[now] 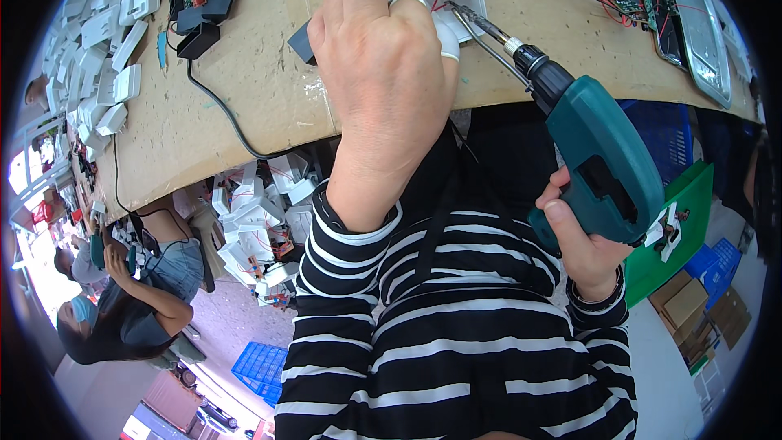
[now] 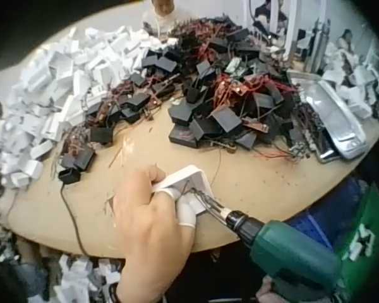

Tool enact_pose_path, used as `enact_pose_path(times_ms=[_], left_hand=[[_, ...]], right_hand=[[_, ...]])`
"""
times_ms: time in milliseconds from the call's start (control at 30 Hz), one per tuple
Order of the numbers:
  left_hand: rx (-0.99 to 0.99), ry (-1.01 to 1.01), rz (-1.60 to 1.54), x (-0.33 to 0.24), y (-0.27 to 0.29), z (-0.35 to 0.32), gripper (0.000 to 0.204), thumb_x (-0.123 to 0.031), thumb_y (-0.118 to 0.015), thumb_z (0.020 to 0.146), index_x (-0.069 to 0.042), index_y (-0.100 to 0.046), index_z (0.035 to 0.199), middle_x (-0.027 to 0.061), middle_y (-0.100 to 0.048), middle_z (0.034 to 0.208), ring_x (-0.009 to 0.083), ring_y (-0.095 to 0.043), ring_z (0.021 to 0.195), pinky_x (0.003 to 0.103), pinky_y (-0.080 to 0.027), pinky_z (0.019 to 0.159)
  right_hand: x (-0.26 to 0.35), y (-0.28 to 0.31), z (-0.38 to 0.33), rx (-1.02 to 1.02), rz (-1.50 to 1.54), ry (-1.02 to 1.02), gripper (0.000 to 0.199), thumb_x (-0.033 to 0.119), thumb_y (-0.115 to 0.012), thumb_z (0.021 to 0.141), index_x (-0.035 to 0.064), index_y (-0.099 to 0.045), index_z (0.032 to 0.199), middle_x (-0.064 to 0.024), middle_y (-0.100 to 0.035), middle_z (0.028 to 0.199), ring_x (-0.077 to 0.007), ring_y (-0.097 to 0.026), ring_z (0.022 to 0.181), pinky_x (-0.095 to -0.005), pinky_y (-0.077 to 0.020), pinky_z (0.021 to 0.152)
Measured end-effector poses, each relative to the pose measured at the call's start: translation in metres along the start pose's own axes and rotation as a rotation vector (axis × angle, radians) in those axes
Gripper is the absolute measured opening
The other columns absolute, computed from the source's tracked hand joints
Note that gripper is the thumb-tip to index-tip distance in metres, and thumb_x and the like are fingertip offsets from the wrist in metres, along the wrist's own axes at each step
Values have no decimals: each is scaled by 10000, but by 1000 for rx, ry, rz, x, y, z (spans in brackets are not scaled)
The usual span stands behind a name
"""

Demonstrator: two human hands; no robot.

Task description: Soldering red wires into white plastic housings using a handheld soldering tool.

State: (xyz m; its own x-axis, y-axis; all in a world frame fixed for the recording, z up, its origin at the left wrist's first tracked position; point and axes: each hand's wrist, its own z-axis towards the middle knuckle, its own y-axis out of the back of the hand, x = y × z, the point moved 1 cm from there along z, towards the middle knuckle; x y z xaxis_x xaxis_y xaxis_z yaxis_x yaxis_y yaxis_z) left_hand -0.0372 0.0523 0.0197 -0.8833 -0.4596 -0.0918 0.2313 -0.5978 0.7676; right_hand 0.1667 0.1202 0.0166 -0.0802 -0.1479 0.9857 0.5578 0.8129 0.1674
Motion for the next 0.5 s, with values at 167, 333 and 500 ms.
enact_pose_path(times_ms=[167, 333, 500], left_hand=[[-11, -9, 1, 0, 0, 0, 94, -14, -593, 584, 70, -568, 618, 135, -553, 918, 288, -526, 802, 364, -418, 701], [-9, 0, 15, 0, 0, 0, 91, -12, -592, 581, 68, -567, 615, 136, -553, 918, 290, -525, 801, 365, -417, 699], [1, 11, 6, 1, 1, 0, 91, -14, -596, 581, 66, -574, 619, 131, -555, 919, 284, -525, 801, 364, -415, 699]], right_hand=[[-2, 1, 0, 35, 5, 38, 437, -56, -586, 751, -48, -442, 1164, -171, -563, 1006, -188, -597, 757, -291, -512, 662], [-1, 6, 1, 121, -38, 70, 541, -55, -582, 750, -45, -375, 1249, -223, -525, 1118, -187, -599, 765, -284, -514, 668], [-4, 9, -3, 152, -33, 79, 582, -42, -591, 748, -36, -346, 1276, -248, -502, 1153, -189, -601, 768, -286, -517, 664]])
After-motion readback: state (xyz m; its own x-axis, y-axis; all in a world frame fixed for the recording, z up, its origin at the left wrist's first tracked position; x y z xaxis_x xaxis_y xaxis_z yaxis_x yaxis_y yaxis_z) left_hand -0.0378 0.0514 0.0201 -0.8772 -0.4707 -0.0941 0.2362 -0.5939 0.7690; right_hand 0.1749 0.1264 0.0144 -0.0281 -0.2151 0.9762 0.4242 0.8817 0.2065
